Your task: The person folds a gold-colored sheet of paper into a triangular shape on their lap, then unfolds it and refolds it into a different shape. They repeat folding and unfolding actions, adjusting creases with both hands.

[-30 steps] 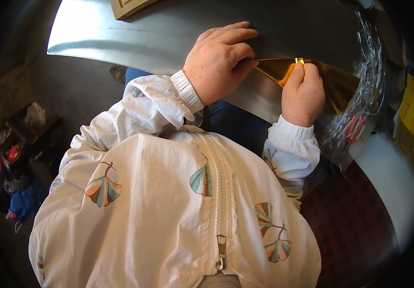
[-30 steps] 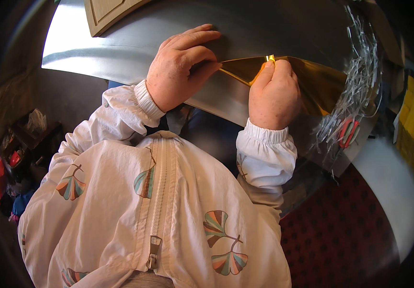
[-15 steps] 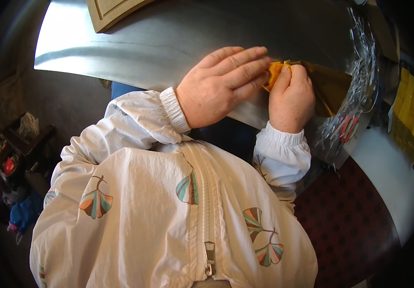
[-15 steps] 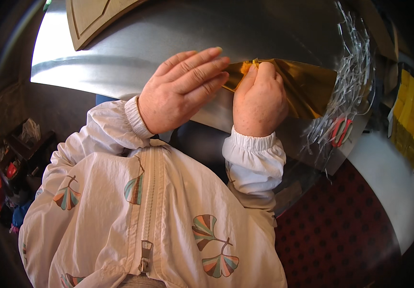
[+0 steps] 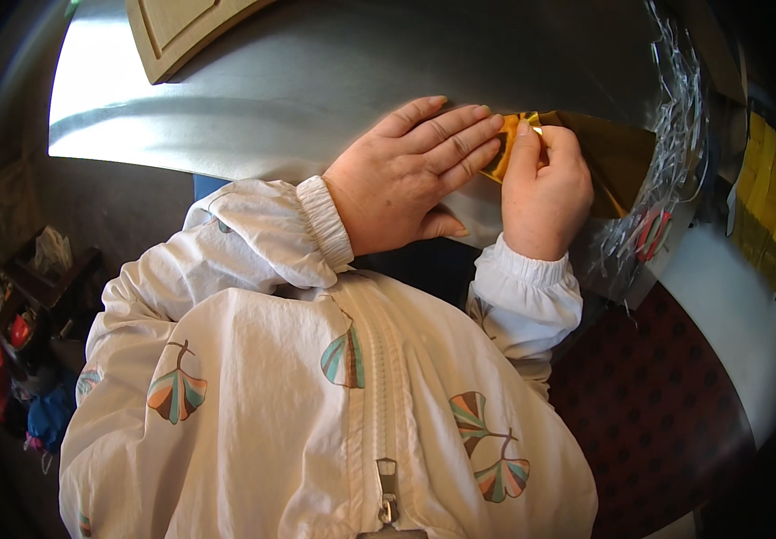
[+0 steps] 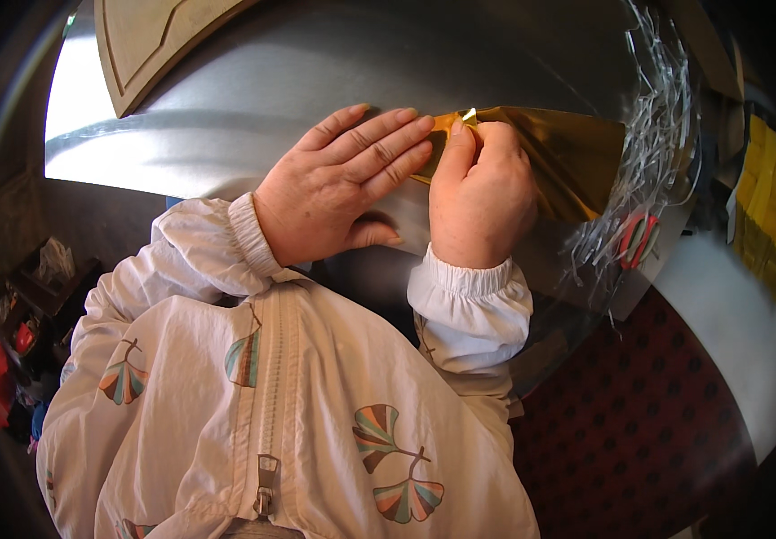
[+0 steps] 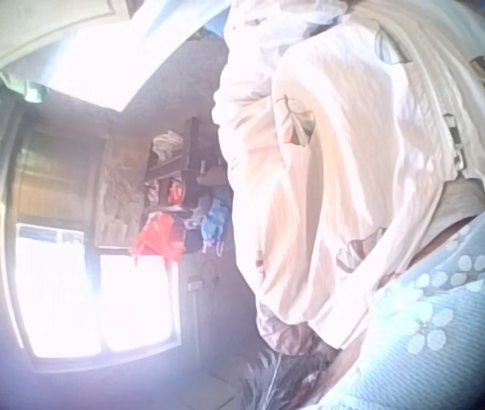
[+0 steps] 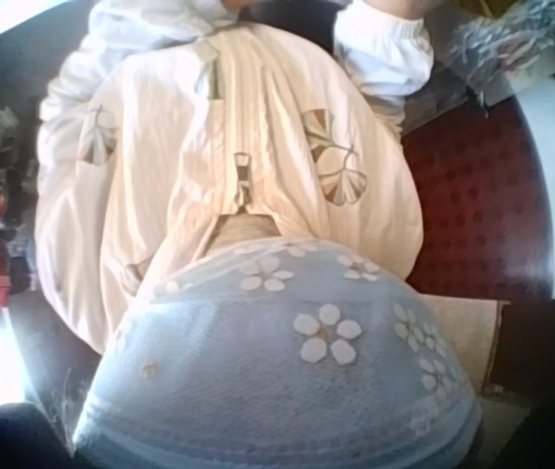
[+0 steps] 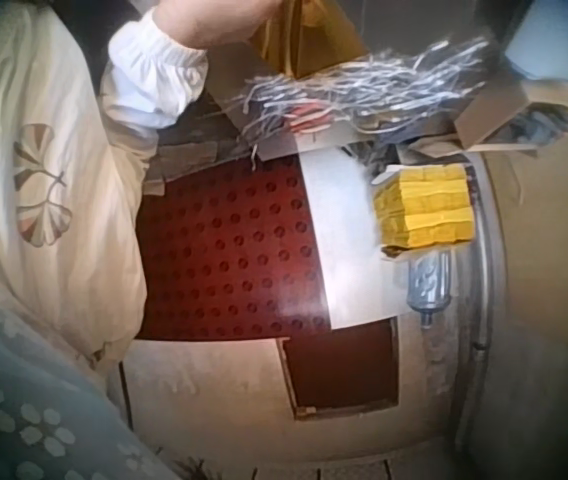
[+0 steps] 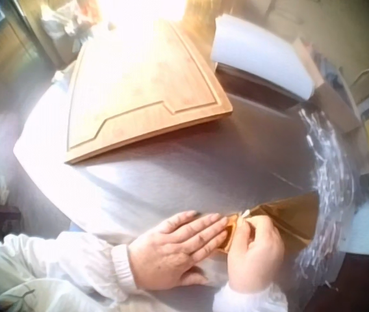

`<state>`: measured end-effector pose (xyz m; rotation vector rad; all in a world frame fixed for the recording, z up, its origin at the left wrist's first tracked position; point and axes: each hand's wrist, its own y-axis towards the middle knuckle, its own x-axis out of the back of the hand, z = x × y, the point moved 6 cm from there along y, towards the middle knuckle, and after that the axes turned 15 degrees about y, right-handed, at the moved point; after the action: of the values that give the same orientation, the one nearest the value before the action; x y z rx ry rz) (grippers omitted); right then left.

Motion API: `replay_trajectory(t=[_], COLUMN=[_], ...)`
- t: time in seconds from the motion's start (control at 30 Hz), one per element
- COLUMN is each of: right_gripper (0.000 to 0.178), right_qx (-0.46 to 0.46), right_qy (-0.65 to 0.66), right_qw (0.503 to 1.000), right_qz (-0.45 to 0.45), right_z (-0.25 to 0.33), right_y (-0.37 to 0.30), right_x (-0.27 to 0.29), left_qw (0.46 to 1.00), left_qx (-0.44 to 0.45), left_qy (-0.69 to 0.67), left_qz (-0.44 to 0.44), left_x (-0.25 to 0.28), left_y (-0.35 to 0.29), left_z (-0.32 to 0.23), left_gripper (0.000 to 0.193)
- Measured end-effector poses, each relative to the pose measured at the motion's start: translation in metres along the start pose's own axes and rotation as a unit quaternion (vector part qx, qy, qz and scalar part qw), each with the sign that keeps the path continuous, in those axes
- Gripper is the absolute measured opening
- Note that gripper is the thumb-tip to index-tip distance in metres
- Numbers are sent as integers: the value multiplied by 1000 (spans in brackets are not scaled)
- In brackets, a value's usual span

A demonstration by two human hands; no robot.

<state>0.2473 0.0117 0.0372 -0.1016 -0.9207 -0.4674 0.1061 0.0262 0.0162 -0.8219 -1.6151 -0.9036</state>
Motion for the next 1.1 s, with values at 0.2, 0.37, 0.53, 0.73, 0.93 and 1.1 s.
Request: replay_trajectory(t=[0.2, 0.37, 0.53, 0.73, 0.93, 1.1], right_gripper=[14, 14, 17, 17, 17, 18], right_qx=[-58, -27, -6, 0, 3, -4], right_qy=[127, 54, 14, 24, 12, -7], right_qw=[990, 998, 1000, 1000, 1000, 1000], right_qz=[-17, -27, -24, -18, -16, -16], right_z=[-13, -7, -3, -3, -3, -4], right_y=[3, 1, 1, 3, 3, 2], right_x=[8, 5, 3, 3, 3, 1], left_qw=[1000, 1000, 1000, 1000, 1000, 1000], left_qx=[-2, 0, -3, -2, 1, -14], left_qy=[-5, 4, -12, -17, 1, -16], left_qz=[3, 6, 4, 5, 12, -4], left_x=[1, -1, 0, 0, 2, 4], left_y=[1, 1, 1, 0, 0, 5], left_z=[1, 0, 0, 0, -1, -5], left_gripper=[78, 77, 78, 79, 79, 83])
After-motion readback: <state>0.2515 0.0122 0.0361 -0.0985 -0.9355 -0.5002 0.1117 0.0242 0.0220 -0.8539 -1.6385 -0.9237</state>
